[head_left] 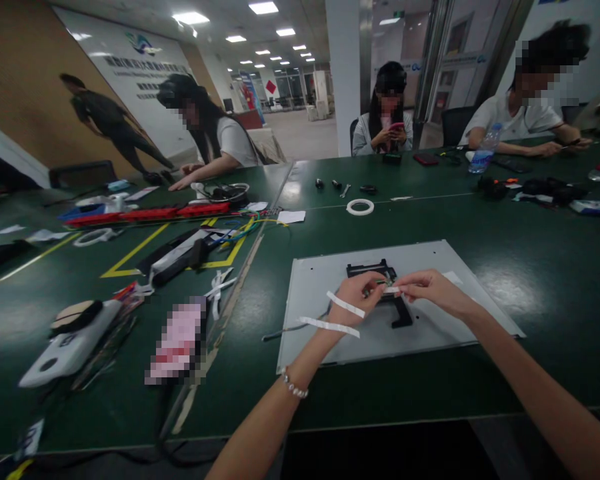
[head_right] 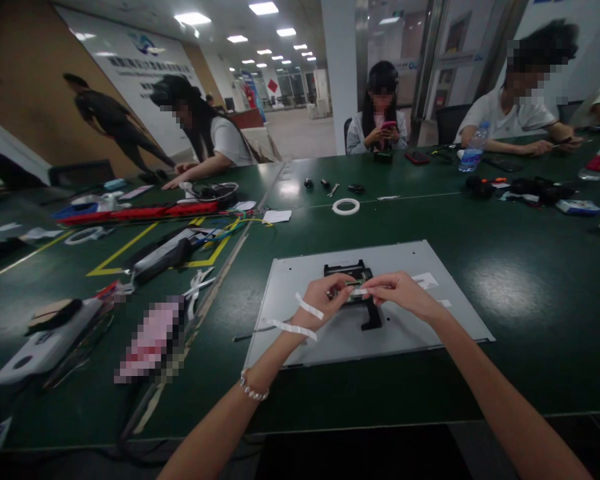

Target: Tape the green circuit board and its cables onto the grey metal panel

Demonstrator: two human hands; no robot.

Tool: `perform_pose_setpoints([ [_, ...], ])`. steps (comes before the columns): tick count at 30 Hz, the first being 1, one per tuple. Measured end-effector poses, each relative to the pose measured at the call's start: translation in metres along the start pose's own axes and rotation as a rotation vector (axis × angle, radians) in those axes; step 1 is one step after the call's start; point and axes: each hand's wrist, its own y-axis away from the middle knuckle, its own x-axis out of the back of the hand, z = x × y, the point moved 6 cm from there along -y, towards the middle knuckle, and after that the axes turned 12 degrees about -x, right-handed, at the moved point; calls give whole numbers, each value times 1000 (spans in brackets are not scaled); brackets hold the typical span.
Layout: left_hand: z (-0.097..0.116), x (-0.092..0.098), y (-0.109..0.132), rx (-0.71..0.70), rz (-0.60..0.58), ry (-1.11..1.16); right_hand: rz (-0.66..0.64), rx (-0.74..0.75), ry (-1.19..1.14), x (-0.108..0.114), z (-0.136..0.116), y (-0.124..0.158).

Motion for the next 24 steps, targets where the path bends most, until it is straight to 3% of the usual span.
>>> perform_pose_setpoints([
  [7, 4, -16, 5, 56, -75, -160, 39, -139, 96, 5, 7, 1],
  [14, 6, -45, 13, -19, -212, -354, 87, -236, 233, 16, 25, -2],
  [24, 1, -53, 16, -21, -287, -395, 54, -286, 243, 23, 38, -7],
])
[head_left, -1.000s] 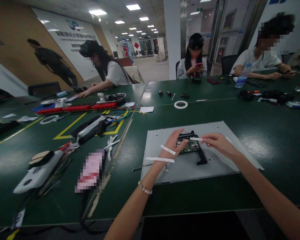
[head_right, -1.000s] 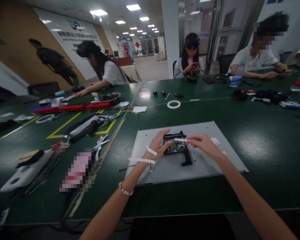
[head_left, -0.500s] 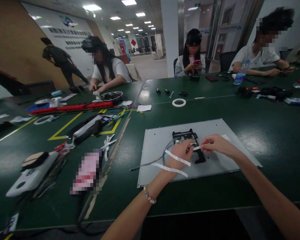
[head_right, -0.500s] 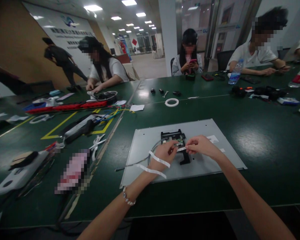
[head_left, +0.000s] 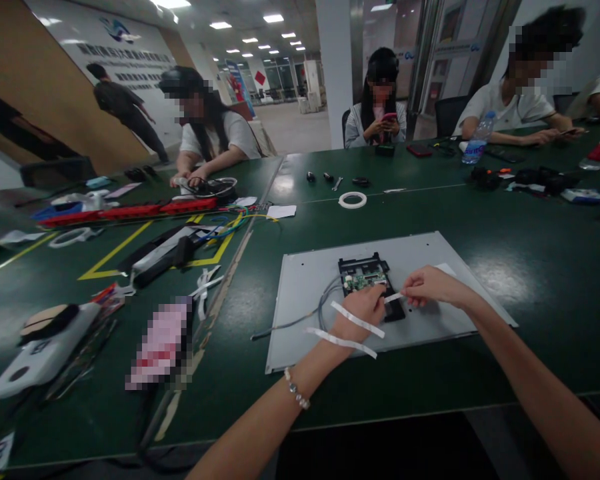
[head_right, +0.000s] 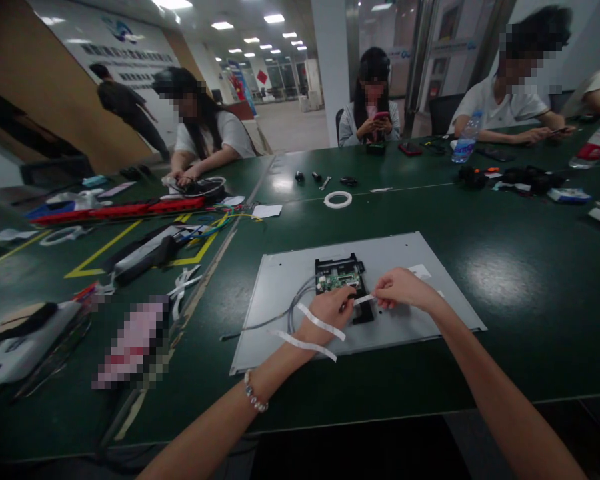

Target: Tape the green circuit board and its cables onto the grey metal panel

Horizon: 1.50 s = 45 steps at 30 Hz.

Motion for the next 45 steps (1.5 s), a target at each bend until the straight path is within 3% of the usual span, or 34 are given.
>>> perform_pose_setpoints([
  [13, 9, 2, 0, 6, -74, -141, 51, -16, 113, -1, -6, 4],
  [20, 8, 8, 4, -6, 31, -114, 8, 22, 48, 10, -10, 14],
  [33, 5, -4, 0, -8, -40, -92, 34, 69, 213, -3, -3, 2],
  [45, 7, -2, -3, 15, -126, -226, 227, 19, 471, 7, -5, 4],
])
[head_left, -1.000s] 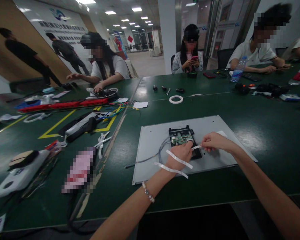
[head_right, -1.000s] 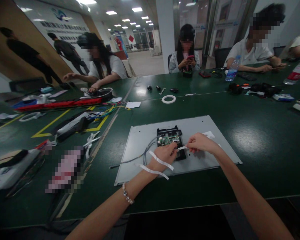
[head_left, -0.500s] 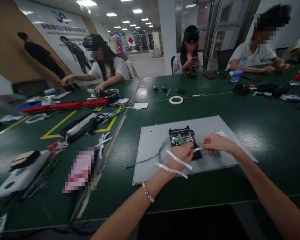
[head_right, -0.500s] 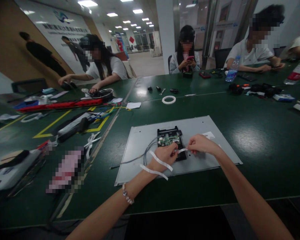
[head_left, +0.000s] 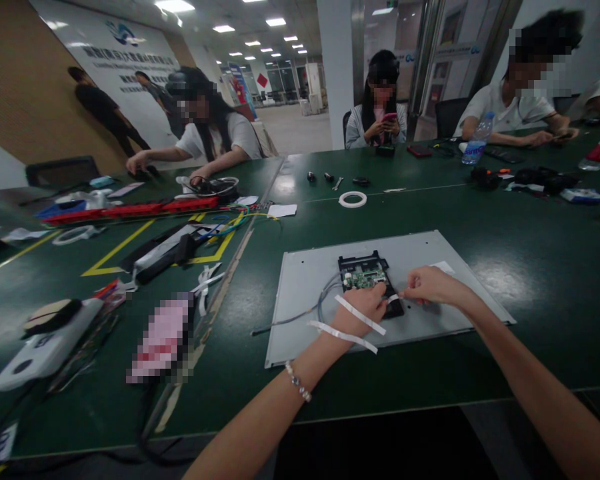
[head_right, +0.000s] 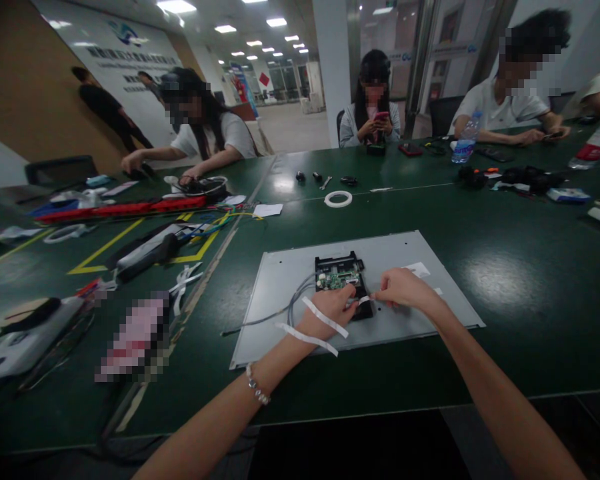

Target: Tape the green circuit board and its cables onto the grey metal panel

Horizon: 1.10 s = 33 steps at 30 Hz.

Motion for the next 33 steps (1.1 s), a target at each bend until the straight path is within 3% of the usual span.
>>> perform_pose_setpoints([
  [12, -4, 9, 4, -39, -102, -33, -9, -25, 8, 14, 16, -2],
  [16, -5, 13, 6, -28, -146, -42, 121, -5, -4, 23, 15, -1],
  [20, -5, 15, 7, -25, -147, -56, 271, 154, -138, 30, -9, 15],
  [23, -5, 13, 8, -20, -149, -68, 303, 313, -259, 25, -38, 35],
  [27, -9, 12, 9, 44, -132, -48, 219, 462, -280, 2, -68, 56],
  [33, -14, 22, 10, 49, -69, 36, 100, 537, -330, -24, -82, 69],
])
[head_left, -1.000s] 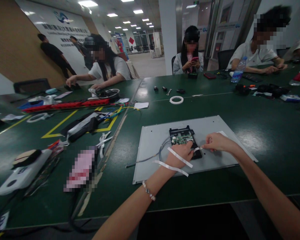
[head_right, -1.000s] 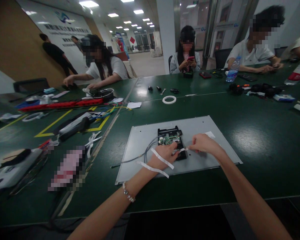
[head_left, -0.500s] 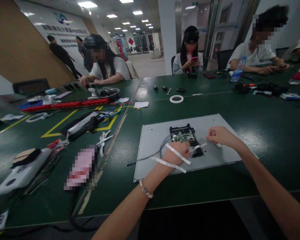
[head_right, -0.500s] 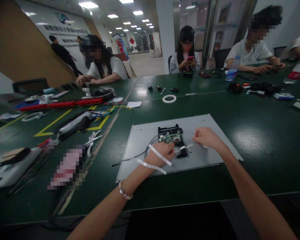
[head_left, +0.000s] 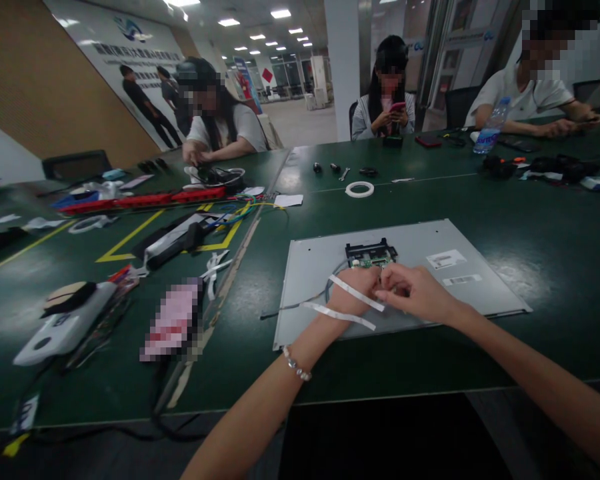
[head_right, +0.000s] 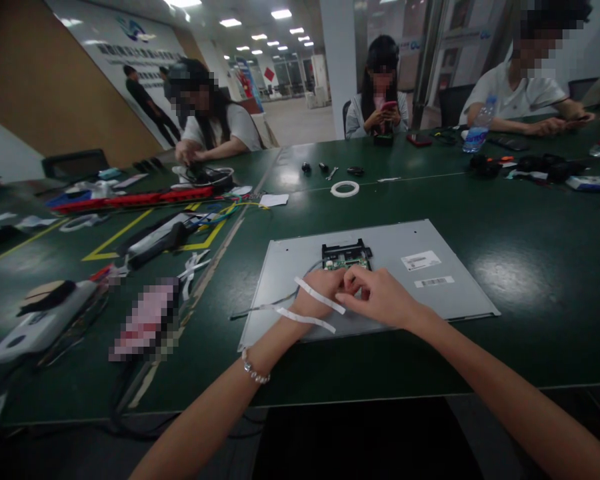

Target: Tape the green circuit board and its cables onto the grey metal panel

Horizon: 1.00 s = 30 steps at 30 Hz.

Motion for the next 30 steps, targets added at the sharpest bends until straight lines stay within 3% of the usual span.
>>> perform_pose_setpoints([
  [5, -3, 5, 2, 64, 6, 41, -144, 12, -270, -15, -5, 1],
  [9, -6, 3, 2, 84, 15, 19, -171, -4, -426, -17, -5, -2],
  [14, -35, 16, 7, 252, 155, -97, -4, -34, -575, 5, 2, -7],
  [18, -75, 31, 17, 315, 190, 18, 224, -57, -663, 27, 14, -9],
  [21, -102, 32, 26, 288, 102, 179, 288, -81, -639, 32, 22, -12],
  [23, -112, 29, 31, 239, 32, 249, 259, -79, -584, 29, 24, -14],
  [27, -118, 15, 37, 209, -93, 254, 177, -64, -440, 19, 19, -21],
  [30, -118, 7, 36, 214, -115, 219, 190, -65, -335, 12, 10, -27],
])
